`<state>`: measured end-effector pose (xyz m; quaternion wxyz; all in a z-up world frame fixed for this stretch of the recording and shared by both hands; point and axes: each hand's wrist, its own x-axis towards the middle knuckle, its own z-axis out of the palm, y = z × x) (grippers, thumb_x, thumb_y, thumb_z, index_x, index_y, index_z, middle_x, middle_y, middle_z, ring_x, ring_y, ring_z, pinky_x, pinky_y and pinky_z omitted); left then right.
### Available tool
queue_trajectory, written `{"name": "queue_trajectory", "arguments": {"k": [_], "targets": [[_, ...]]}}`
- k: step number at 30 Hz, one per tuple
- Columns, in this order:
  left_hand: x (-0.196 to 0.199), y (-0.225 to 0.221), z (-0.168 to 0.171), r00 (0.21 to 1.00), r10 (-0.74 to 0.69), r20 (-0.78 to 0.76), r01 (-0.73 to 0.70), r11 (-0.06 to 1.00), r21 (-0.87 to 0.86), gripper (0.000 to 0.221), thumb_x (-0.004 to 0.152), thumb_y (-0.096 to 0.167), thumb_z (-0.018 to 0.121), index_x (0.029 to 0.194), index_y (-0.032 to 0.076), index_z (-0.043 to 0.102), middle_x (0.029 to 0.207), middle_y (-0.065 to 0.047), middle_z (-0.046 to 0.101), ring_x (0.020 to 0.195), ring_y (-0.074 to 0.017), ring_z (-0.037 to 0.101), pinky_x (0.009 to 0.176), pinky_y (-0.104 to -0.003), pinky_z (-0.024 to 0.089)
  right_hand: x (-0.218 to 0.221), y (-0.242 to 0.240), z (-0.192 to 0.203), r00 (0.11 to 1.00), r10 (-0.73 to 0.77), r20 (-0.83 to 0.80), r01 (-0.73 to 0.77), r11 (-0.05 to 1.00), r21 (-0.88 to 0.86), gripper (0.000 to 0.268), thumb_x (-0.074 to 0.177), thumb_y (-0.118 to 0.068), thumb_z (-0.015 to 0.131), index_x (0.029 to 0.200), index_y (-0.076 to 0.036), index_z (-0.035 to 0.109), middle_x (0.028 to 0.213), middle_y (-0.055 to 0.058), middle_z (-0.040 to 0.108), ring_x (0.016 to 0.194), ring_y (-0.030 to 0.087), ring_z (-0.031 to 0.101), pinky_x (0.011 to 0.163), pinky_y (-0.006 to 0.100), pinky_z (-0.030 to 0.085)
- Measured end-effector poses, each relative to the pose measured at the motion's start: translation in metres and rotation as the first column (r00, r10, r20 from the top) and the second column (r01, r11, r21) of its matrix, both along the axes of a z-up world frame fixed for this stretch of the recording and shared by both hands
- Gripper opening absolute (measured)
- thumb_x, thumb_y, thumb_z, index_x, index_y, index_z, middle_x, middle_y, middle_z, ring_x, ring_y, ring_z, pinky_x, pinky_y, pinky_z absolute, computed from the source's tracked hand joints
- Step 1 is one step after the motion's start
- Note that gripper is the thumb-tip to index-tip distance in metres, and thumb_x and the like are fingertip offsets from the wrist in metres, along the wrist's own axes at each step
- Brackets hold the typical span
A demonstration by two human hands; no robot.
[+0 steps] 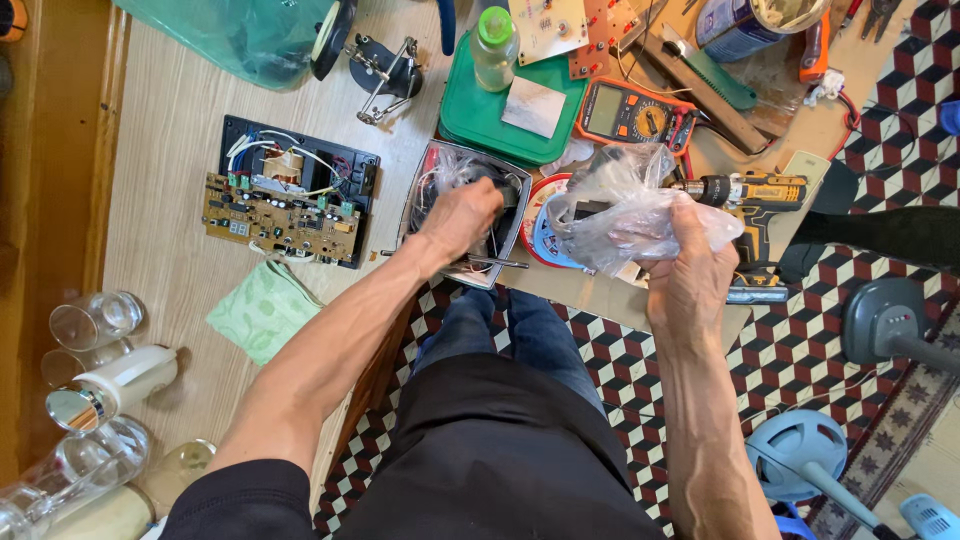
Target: The person disassembles a standing fan, removes the front grille and fan blade, searches through a parts box for a small component, and then reassembles the fan by attaching the blade and grille back onto the motor housing.
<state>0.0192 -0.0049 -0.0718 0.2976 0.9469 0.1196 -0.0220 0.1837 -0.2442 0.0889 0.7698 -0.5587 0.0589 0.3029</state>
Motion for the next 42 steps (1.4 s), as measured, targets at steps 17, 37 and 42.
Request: {"name": "queue_trajectory", "arguments": {"k": [17,37,42], "targets": [[-0.006,-0.006,0.018,0.998,-0.033,-0.058,0.032,0.999,-0.022,0.043,0.070,0.013,0.087,0.105,0.001,0.065,0.103,-0.016,0.066,0.099,-0.0363,0.069,0.080,-0.046,0.057,-0.001,0.014,-0.032,0.999,0.017,0.047,-0.012,0.995,-0.099,0.024,0.105,-0.016,0.062,0.115,0.006,0.059,0.109,0.015,0.068,0.094,0.024,0.073,0.082,0.045,0.067],[-0.036,-0.104,0.144,0.867,0.495,-0.052,-0.375,0.581,-0.723,0.058,0.088,0.016,0.081,0.138,0.011,0.051,0.105,-0.011,0.079,0.098,-0.0187,0.079,0.084,-0.029,0.062,-0.090,0.025,0.042,0.839,0.470,0.274,-0.234,0.767,-0.598,0.057,0.094,-0.019,0.071,0.145,-0.002,0.052,0.131,0.015,0.059,0.114,0.020,0.064,0.069,0.034,0.059],[-0.050,-0.116,0.152,0.860,0.490,-0.144,-0.423,0.525,-0.739,0.059,0.088,0.012,0.076,0.141,0.010,0.051,0.089,-0.010,0.078,0.089,-0.0211,0.080,0.076,-0.033,0.061,-0.115,0.031,-0.005,0.802,0.546,0.241,-0.381,0.779,-0.497,0.043,0.102,-0.023,0.063,0.139,-0.002,0.058,0.128,0.014,0.064,0.111,0.015,0.063,0.094,0.025,0.051]]}}
